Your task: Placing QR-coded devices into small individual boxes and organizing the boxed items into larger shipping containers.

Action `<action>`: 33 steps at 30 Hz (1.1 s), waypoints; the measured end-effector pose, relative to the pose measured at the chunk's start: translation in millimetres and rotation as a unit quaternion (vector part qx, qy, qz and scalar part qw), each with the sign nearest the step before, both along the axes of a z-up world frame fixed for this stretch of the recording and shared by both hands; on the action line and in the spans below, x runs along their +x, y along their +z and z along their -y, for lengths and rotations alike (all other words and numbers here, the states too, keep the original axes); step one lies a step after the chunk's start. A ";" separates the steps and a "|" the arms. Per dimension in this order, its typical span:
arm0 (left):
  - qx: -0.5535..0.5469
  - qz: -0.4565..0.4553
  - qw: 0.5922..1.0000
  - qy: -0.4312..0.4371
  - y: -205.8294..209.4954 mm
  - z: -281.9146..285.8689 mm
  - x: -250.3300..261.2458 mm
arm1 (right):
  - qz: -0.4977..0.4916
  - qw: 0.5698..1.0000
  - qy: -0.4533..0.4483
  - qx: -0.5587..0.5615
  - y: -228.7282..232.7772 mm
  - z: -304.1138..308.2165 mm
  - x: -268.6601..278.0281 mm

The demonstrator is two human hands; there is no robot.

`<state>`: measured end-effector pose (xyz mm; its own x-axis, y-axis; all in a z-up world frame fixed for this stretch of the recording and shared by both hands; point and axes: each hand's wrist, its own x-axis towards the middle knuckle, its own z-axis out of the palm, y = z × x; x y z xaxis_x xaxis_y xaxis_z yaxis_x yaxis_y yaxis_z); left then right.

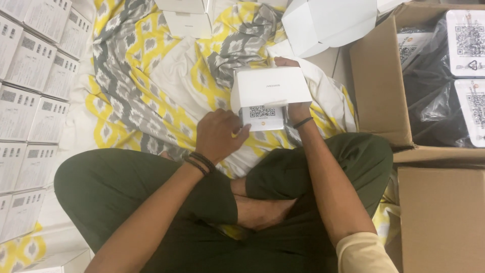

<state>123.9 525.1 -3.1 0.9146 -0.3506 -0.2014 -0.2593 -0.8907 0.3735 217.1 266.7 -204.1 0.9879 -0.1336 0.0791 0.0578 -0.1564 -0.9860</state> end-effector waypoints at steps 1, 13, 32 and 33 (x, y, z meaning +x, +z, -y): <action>-0.040 -0.006 0.995 0.093 -2.5 -0.3 3.1 | 0.003 1.000 0.010 -0.002 3.4 -0.3 -1.4; -0.285 0.090 0.951 0.086 -88.5 -4.7 33.9 | 0.069 0.981 0.130 -0.131 151.7 -17.1 -31.1; -0.335 -0.142 0.928 0.078 -73.3 -26.4 43.2 | -0.048 0.956 0.220 -0.190 110.5 4.0 -52.7; -0.335 -0.142 0.928 0.080 -64.7 -26.9 41.3 | -0.048 0.955 0.222 -0.189 123.9 0.4 -52.5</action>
